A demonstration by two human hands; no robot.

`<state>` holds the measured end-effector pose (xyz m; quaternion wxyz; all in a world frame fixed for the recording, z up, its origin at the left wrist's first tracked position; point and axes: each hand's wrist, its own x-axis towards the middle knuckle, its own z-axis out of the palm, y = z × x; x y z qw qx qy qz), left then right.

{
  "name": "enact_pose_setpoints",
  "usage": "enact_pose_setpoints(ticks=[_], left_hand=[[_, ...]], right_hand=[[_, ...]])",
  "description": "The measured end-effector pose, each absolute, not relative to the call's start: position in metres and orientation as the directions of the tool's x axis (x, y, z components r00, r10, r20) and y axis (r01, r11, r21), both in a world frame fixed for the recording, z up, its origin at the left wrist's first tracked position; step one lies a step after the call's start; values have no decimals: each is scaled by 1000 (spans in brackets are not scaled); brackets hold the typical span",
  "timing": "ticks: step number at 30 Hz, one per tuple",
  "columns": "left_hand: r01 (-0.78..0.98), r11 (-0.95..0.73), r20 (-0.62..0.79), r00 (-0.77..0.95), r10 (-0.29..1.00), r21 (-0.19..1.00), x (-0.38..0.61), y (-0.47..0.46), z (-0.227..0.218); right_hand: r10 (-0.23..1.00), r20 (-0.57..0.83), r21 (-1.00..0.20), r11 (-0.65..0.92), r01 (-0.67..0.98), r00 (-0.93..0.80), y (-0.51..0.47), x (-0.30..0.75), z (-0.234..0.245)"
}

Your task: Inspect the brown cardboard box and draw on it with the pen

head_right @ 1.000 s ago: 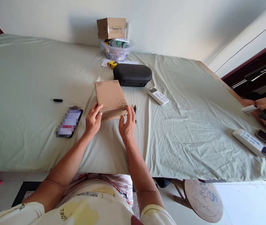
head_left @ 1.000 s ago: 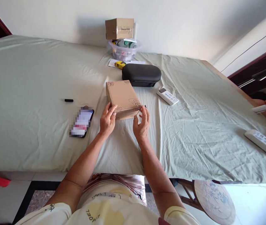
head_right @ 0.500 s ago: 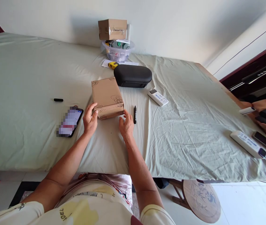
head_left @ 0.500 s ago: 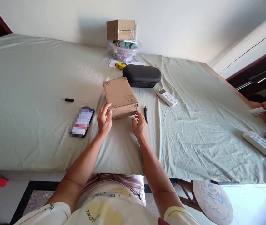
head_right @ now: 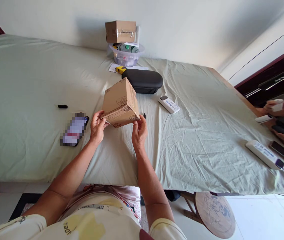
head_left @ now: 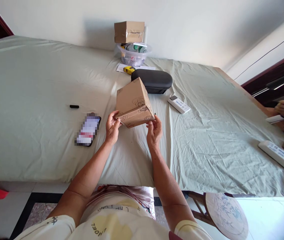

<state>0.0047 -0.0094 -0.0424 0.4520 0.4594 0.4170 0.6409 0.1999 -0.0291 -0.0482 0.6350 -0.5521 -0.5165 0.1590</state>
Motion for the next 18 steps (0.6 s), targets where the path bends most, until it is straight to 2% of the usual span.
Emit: enact_pose_setpoints(ticks=[2,4,8,12,15,18], left_hand=[[-192,-177,136,-208,969,965,8,-10,-41],[-106,-139,107,-264,959,985,10,-11,-39],[134,-111,148,-312,938,985,9,-14,-33],[356,-82,177,-245,953,931,7,-18,-29],[382,-91,180,-204,962,920,7,-17,-32],[346,-122,200,-198,960,930,6,-15,-36]], right_hand=[[762,480,-871,356,338,435,-31,198,-45],[756,498,-861,373,347,425,-32,196,-44],[760,539,-828,399,393,363,-34,194,-42],[768,589,-768,436,469,251,-38,190,-39],[798,587,-730,446,518,140,-40,186,-37],[846,527,-742,415,527,76,-40,184,-40]])
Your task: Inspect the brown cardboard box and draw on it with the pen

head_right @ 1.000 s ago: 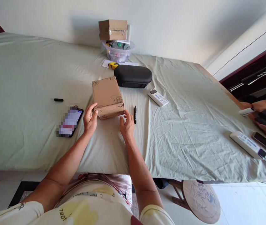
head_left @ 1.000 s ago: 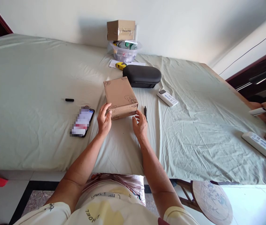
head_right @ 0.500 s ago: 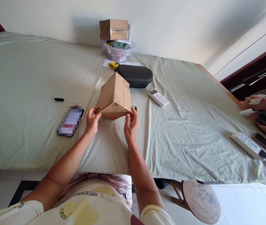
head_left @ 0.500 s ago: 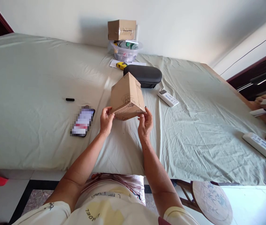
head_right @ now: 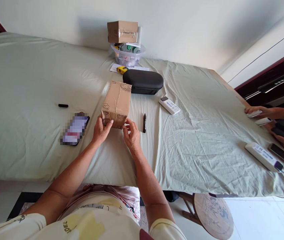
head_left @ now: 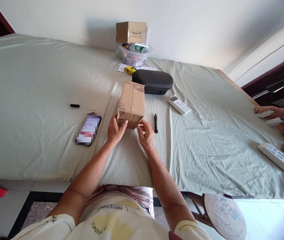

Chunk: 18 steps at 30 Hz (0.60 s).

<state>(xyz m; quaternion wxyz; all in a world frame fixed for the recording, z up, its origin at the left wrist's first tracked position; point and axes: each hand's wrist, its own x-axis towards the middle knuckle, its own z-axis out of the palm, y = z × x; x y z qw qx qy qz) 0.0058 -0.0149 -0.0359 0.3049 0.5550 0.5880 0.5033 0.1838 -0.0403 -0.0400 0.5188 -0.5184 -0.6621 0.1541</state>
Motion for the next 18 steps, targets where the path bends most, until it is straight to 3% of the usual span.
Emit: enact_pose_setpoints(ticks=[6,18], left_hand=[[370,-123,211,-206,956,921,3,-12,-37],[398,-158,231,-140,963,903,4,-15,-34]], right_hand=[[926,379,-767,310,562,6,-39,185,-46],[922,370,-728,211,653,115,-35,188,-52]])
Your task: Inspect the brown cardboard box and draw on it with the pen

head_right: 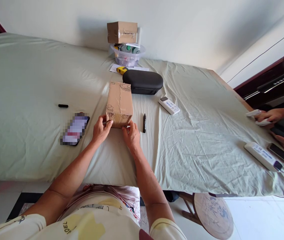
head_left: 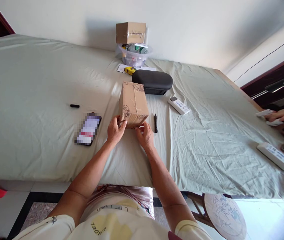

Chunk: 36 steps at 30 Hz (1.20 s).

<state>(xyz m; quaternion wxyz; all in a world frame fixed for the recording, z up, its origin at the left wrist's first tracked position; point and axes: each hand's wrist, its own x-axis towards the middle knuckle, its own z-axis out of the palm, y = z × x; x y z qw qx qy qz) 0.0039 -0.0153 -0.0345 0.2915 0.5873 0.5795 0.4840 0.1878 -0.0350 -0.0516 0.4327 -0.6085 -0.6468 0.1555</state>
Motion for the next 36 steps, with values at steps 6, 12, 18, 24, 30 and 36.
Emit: enact_pose_setpoints(ticks=[6,12,18,24,30,36], left_hand=[[419,-165,269,-201,942,893,9,-17,-35],[370,-169,253,-191,948,914,6,-17,-34],[255,-146,195,-179,964,956,5,-17,-32],[151,-166,185,-116,976,974,10,-17,-39],[29,-125,125,-10,992,992,14,-14,-48],[47,-144,149,-128,981,988,12,-12,-46]], right_hand=[[917,372,-719,185,670,146,-34,188,-55],[883,455,-705,279,652,115,-36,186,-50],[771,619,-643,391,658,147,-40,184,-39],[701,684,-620,412,668,202,-41,189,-35],[667,697,-648,429,630,263,-40,191,-32],[603,743,-608,428,669,289,-39,187,-33]])
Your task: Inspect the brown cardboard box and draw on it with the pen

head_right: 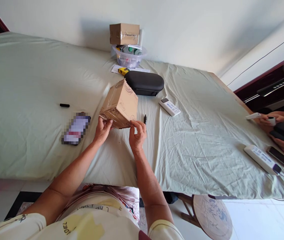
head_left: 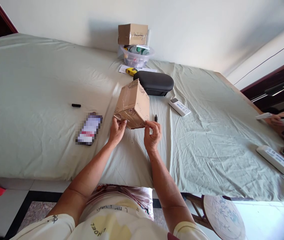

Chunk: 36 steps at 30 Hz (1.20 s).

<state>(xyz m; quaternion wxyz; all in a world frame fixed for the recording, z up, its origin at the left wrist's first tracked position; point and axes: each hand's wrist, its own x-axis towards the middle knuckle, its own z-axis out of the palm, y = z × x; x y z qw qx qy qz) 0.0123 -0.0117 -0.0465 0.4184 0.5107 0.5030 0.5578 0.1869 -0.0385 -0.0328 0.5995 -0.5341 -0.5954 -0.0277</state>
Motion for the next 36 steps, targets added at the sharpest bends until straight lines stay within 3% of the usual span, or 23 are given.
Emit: enact_pose_setpoints(ticks=[4,10,15,24,36], left_hand=[[287,-236,317,-280,906,929,5,-14,-36],[523,-332,480,-175,860,785,4,-17,-32],[492,-323,458,-181,870,808,4,-16,-31],[444,-135,252,-218,943,886,4,-15,-39],[376,-211,289,-167,943,903,-1,-14,-33]], right_hand=[[615,745,-595,435,676,260,-39,188,-33],[620,752,-563,430,706,223,-42,188,-30],[566,794,-530,465,709,222,-44,185,-25],[595,754,-614,493,616,276,-42,185,-29],[765,551,-785,338,520,334,-36,188,-42]])
